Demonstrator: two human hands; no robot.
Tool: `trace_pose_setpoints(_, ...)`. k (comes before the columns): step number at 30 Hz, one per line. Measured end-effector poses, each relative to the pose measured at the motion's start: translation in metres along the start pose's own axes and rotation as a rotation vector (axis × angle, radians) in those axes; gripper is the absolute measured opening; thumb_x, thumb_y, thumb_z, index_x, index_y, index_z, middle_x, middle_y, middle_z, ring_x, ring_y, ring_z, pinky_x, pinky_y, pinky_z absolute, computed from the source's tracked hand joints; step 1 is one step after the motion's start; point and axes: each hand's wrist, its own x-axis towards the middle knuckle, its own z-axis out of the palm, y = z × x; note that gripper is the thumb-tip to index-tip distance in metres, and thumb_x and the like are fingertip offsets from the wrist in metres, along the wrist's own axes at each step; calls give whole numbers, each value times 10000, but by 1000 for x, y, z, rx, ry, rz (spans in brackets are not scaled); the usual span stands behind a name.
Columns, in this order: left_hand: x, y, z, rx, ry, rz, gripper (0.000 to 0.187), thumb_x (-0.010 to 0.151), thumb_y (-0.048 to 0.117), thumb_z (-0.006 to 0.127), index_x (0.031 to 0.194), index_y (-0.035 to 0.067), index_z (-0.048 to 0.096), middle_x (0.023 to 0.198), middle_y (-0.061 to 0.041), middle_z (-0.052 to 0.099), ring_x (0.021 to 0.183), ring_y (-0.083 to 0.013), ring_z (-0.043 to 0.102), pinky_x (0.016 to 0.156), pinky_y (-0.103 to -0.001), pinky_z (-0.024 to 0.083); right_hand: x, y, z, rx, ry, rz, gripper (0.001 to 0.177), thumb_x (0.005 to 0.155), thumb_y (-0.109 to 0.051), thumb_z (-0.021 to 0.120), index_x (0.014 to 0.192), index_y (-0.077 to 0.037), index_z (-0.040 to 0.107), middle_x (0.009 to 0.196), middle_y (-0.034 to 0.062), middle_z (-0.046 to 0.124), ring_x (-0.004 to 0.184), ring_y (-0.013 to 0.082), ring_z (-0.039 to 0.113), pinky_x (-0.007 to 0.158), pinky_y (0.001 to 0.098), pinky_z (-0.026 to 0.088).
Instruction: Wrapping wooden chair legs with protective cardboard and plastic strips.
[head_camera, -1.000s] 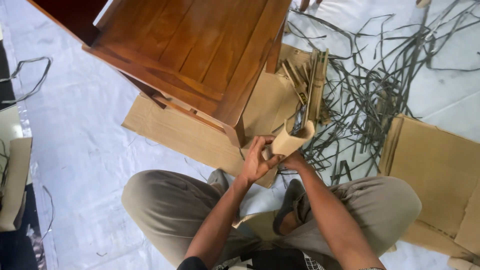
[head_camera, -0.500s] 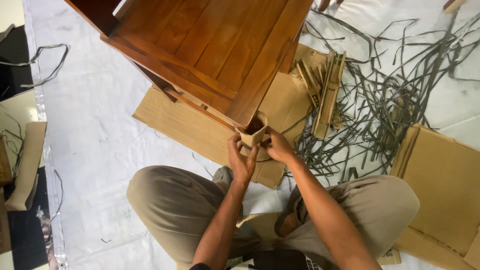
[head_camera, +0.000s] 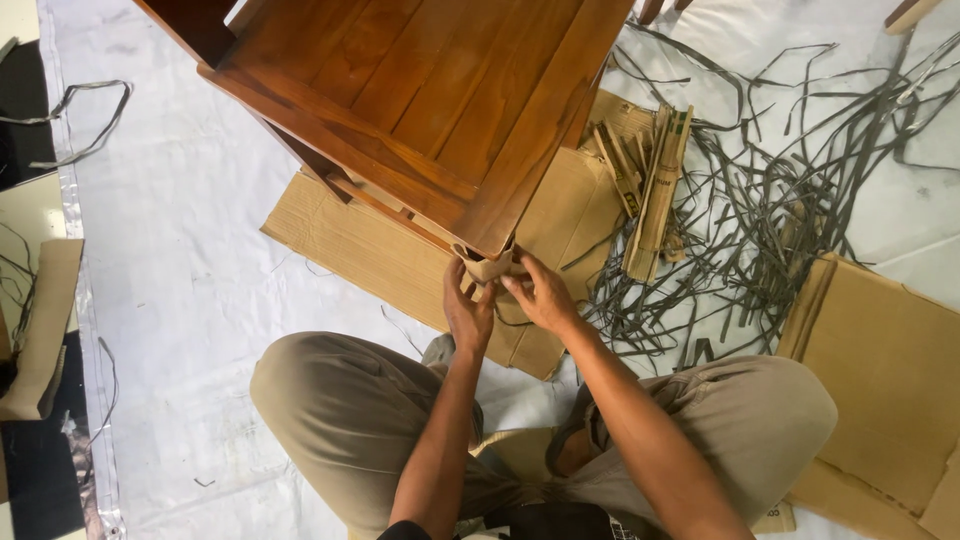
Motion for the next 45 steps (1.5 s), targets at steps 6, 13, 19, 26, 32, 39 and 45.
trace_pose_setpoints(6,-7,15,4,-97,-138,133,822,883,111,665,1620,105,301,1579,-247,402,1447,-481,348,1087,-653,438,-2,2,12,-77,166,-112,486,1030,-262,625,1420,12,531,1181,254,645,888,410,737,617,410,640)
trace_pose_setpoints(13,-3,6,7,-50,-134,178,891,926,302,740,1641,111,243,1639,-227,312,1503,-396,289,1198,-576,314,6,-56,-4,-93,285,-137,490,935,-191,722,1366,-16,568,1082,171,649,824,329,735,569,422,611)
trace_pose_setpoints(19,-3,28,6,-37,-48,271,907,888,252,787,1622,66,288,1597,-256,374,1476,-422,344,1196,-560,315,6,-32,18,-221,391,-77,495,842,-120,731,1306,-58,570,1033,131,617,757,341,705,601,481,580)
trace_pose_setpoints(26,8,20,9,-43,-59,286,1011,789,274,898,1612,112,334,1552,-208,453,1462,-372,398,1203,-523,330,9,-40,27,-239,441,-59,440,888,-129,705,1289,-19,561,966,108,512,755,388,659,611,477,586)
trace_pose_setpoints(32,27,11,11,-49,-142,233,1067,691,265,970,1583,124,401,1500,-199,513,1431,-369,444,1189,-538,343,9,-69,20,-292,539,-150,394,947,-189,718,1290,-51,582,1006,64,478,810,307,655,658,374,599)
trace_pose_setpoints(39,21,15,15,-76,-109,194,1074,678,285,981,1577,141,410,1491,-167,531,1434,-327,452,1187,-525,350,18,-49,19,-201,483,-263,599,900,-298,815,1327,27,549,1155,193,566,1057,416,626,942,477,524)
trace_pose_setpoints(45,0,54,17,-130,-42,87,909,823,182,855,1577,160,347,1437,-224,483,1163,-477,630,891,-553,596,26,-27,9,-33,189,-122,578,955,-118,633,1446,93,414,1215,320,529,1146,560,546,1013,557,462)
